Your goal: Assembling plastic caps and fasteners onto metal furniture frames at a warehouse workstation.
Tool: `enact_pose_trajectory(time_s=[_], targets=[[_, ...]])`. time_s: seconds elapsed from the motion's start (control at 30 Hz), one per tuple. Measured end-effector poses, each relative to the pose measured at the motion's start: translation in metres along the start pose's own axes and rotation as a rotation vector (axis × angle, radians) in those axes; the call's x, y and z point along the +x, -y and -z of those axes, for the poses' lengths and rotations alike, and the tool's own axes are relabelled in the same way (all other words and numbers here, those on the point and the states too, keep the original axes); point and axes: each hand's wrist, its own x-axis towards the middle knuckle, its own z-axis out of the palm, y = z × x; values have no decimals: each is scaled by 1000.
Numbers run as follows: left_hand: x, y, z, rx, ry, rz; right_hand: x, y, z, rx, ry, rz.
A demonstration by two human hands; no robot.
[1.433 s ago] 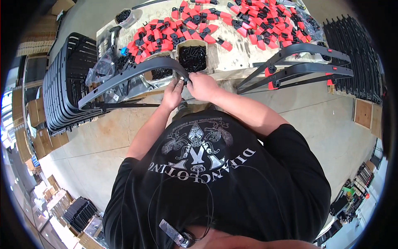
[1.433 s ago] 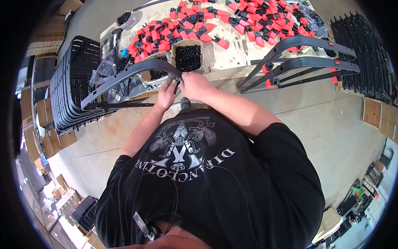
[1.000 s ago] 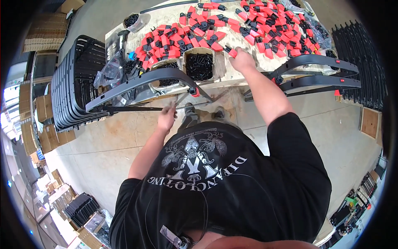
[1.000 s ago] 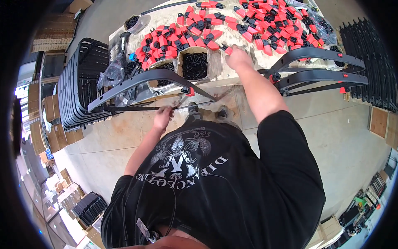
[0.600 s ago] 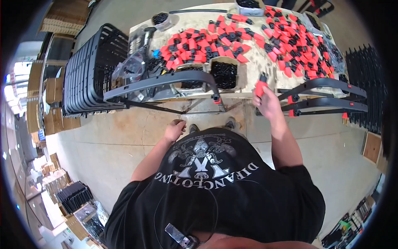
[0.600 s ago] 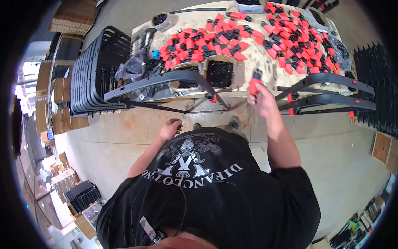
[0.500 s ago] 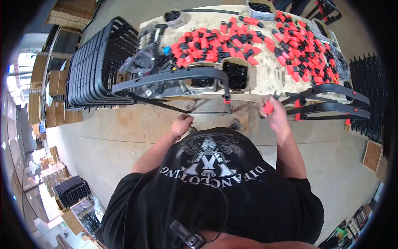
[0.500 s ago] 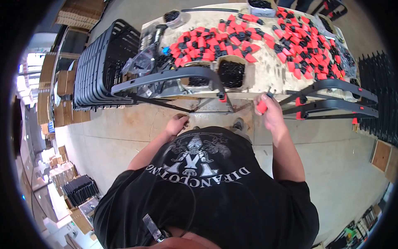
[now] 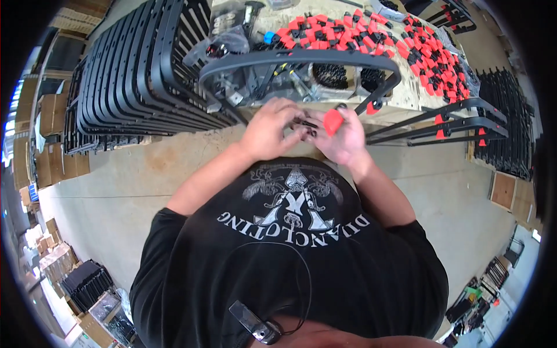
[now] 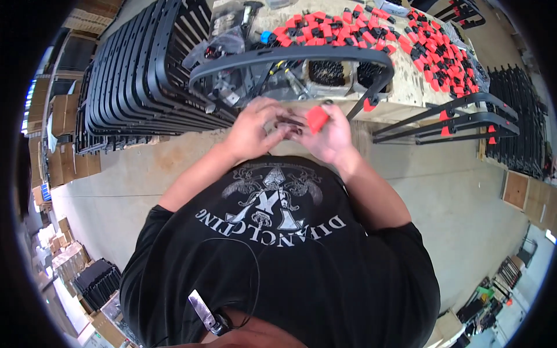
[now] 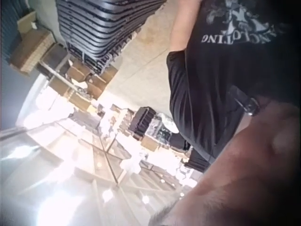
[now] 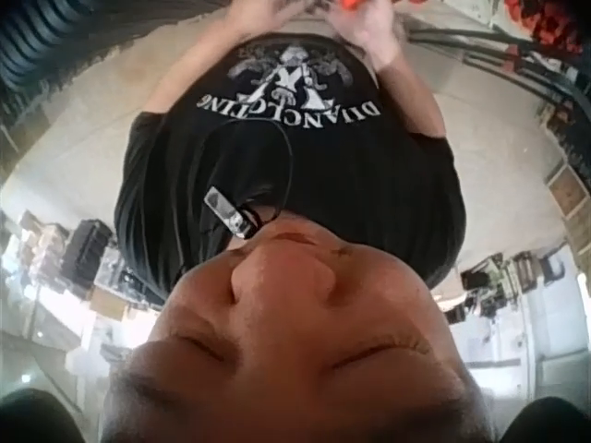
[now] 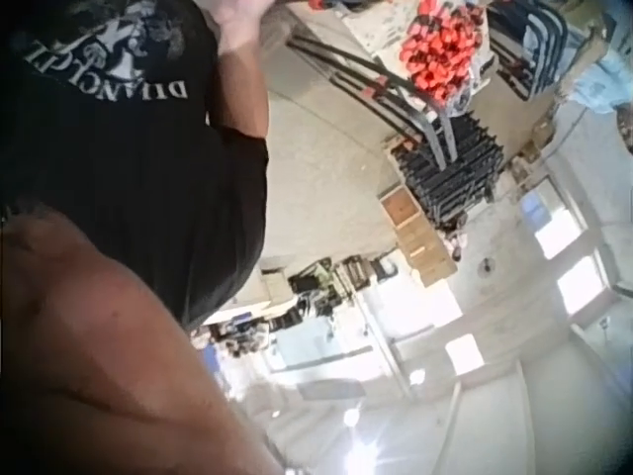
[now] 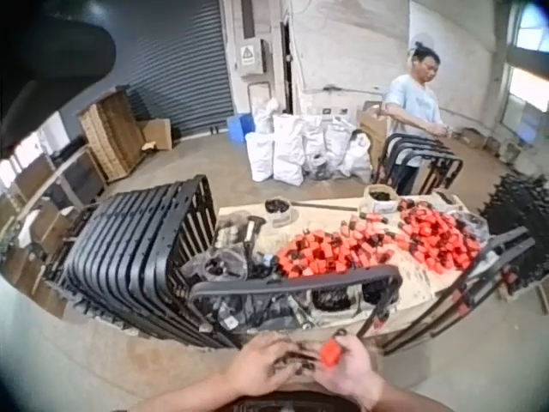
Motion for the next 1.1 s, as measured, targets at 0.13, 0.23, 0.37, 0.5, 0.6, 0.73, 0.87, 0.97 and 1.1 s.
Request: enact_pose_trajectory(time_s=[0.13,0.23,0.37,0.5,0.6,0.73,0.87,0.97,1.1], targets=[[-35,19,50,-17,141,41,42,-57,-19,22,59,-72],[-57,27,74,48,207,51,63,-84,-21,29,31,-77],[-83,39,87,122,280,109,78,-112,-25,3,-30,-116],[-117,72,88,19,149,223,103,-131,-18,-282,-143,-126],[-152,117,83,-412,9,866,134,-142,33,-815,-452,-214],[-168,158,83,-697,-208,1102,171,-159,35,-1199,-472,-258],[-171,191,78,-1104,-356,1209,207,-175,18,-1465,-370,-118],[-165,198,74,-1227,-465,1230,224,-182,15,-1456,-433,-160],[-164,199,77,-1304,-467,1196,231,-183,18,-1352,-383,-163]])
